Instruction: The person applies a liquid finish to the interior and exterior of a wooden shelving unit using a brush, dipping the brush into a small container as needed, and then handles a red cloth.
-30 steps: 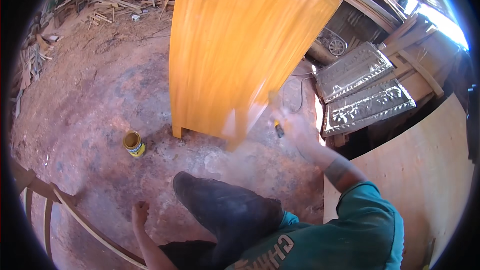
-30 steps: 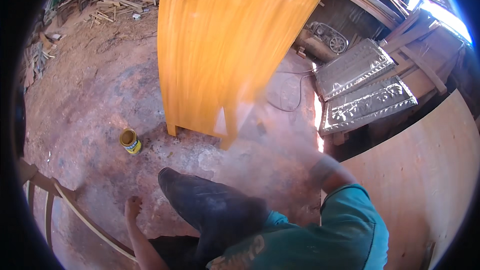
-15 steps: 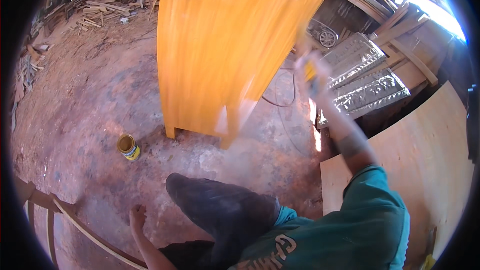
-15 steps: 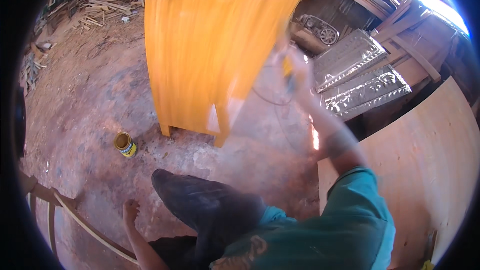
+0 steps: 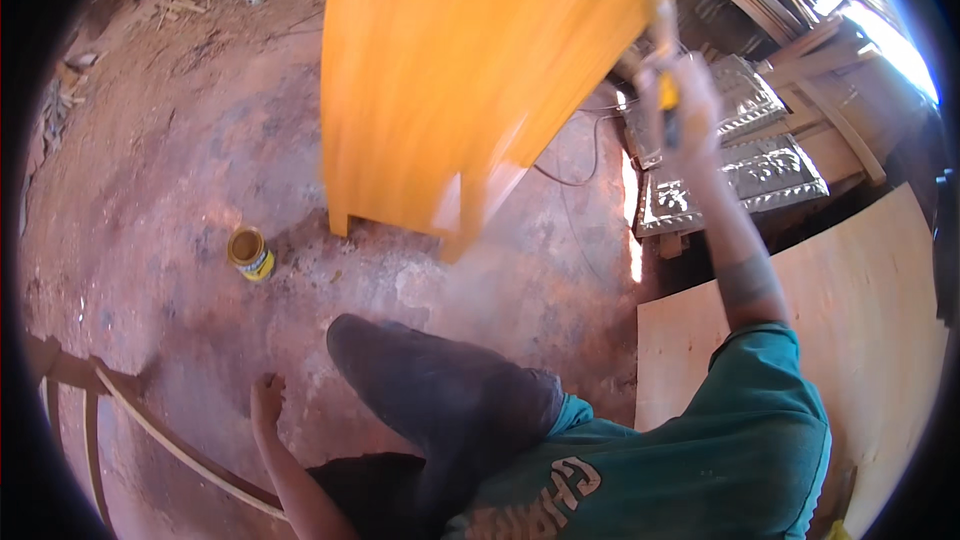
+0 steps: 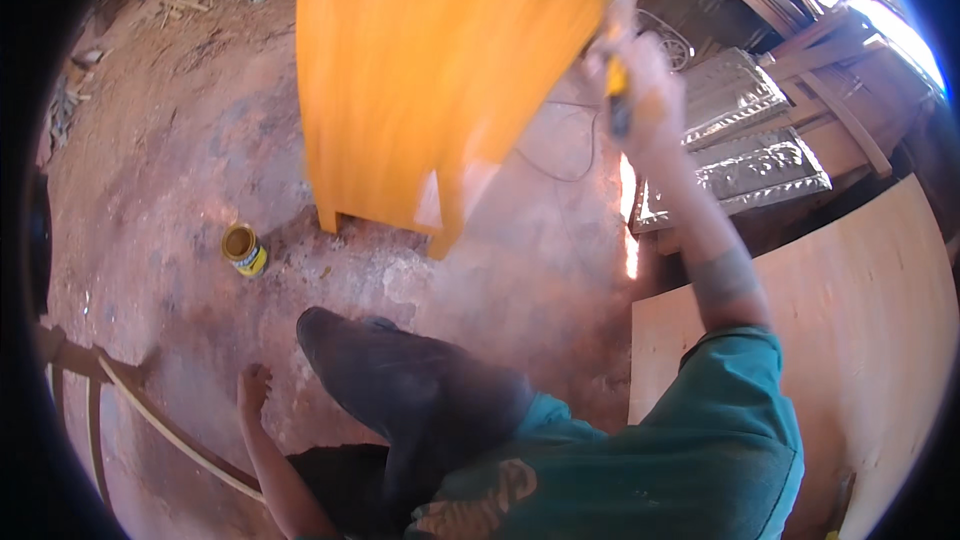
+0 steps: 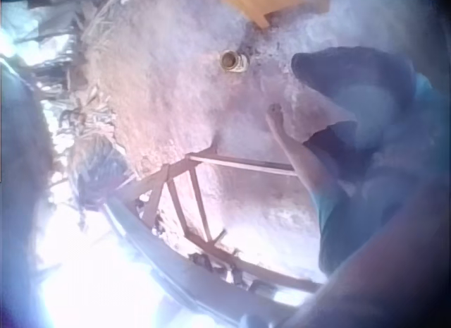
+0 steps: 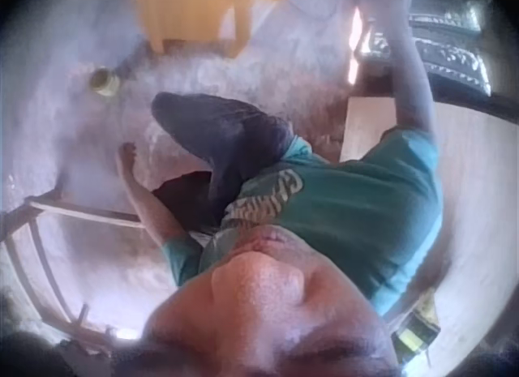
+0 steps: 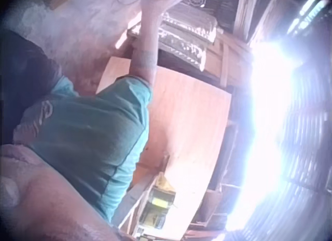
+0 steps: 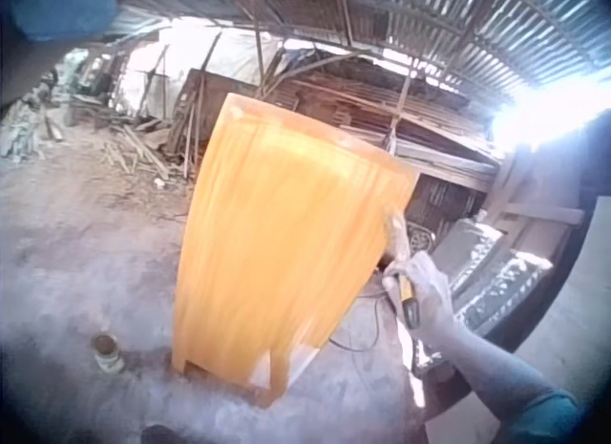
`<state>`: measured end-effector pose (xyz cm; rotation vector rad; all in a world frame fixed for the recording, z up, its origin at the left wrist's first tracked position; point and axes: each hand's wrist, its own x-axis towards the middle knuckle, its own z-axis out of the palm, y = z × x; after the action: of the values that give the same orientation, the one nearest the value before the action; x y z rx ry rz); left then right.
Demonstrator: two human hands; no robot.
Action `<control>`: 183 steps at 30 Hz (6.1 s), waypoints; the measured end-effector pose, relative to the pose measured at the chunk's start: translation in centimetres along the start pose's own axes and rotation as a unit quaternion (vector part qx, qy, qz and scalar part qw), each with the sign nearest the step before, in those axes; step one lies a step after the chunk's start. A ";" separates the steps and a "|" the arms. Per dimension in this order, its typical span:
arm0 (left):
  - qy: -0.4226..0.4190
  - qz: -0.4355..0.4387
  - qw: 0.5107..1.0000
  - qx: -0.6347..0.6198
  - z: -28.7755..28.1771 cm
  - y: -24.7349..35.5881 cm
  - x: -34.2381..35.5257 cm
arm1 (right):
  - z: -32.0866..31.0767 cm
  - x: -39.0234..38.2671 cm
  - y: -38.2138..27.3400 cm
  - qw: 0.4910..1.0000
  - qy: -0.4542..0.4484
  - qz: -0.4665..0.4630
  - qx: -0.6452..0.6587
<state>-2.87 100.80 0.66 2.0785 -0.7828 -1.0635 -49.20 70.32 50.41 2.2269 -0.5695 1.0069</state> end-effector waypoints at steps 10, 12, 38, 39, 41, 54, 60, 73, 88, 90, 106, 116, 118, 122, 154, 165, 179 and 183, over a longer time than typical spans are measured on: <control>-0.011 0.002 1.000 -0.012 0.7 2.8 -0.8 | 22.2 -30.5 -14.7 0.819 -0.534 0.099 0.188; 0.016 0.024 0.998 0.047 -0.5 1.3 -0.4 | 20.5 -21.4 -19.2 0.825 -0.496 0.094 0.254; 0.083 -0.076 0.993 0.032 -0.8 0.1 -1.8 | 50.2 -8.4 -38.7 0.584 -0.388 0.385 0.599; 0.085 -0.073 0.993 0.031 -0.8 0.2 -1.7 | 50.0 -8.7 -38.4 0.552 -0.391 0.424 0.602; 0.087 -0.053 0.995 0.005 -0.5 0.2 -1.7 | 49.1 -7.4 -38.6 0.563 -0.394 0.399 0.607; 0.078 -0.042 0.996 0.016 -0.6 0.5 -2.1 | 52.5 -10.5 -39.2 0.611 -0.351 0.403 0.583; 0.022 -0.068 0.996 0.058 -0.7 4.0 -1.6 | 49.2 -12.4 -34.4 0.446 -0.294 0.572 0.623; 0.043 0.018 0.998 0.033 0.2 2.8 -1.2 | 11.4 -14.4 -12.9 0.962 -0.120 0.168 0.180; 0.040 -0.009 0.999 0.016 0.0 2.5 -1.0 | 7.5 -12.7 -7.4 0.987 -0.116 0.101 0.052; 0.042 0.015 0.999 0.009 0.2 -0.6 0.0 | 8.2 -13.2 -8.3 0.984 -0.121 0.130 0.027; 0.016 -0.010 1.000 0.016 0.2 2.8 -1.0 | 7.4 -14.1 -8.2 0.978 -0.152 0.144 0.021; 0.004 -0.012 1.000 0.024 1.0 3.3 -0.7 | 23.6 -37.9 -15.3 0.807 -0.540 0.194 0.141; 0.002 0.002 1.000 0.028 1.0 2.6 -0.7 | 22.6 -34.6 -14.2 0.823 -0.486 0.223 0.191; 0.015 -0.025 0.999 0.026 0.0 1.4 -0.8 | 13.0 -17.9 -11.3 0.923 -0.320 0.137 0.162; -0.022 0.002 0.999 0.041 1.6 -1.4 1.4 | 19.5 -22.3 -10.8 0.892 -0.362 0.160 0.218; 0.015 0.002 1.000 -0.018 0.1 0.4 0.0 | -3.7 2.4 3.3 0.993 0.048 -0.066 -0.086; -0.007 -0.002 1.000 0.013 0.9 1.7 -0.1 | -3.2 0.4 3.8 0.989 0.038 0.067 0.126; -0.006 0.004 1.000 -0.015 0.4 0.1 0.2 | -6.0 6.1 4.9 0.994 0.108 0.027 -0.019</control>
<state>-3.16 100.51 0.46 2.0441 -0.7760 -1.0786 -51.41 70.14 60.02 2.0451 -0.5504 1.2356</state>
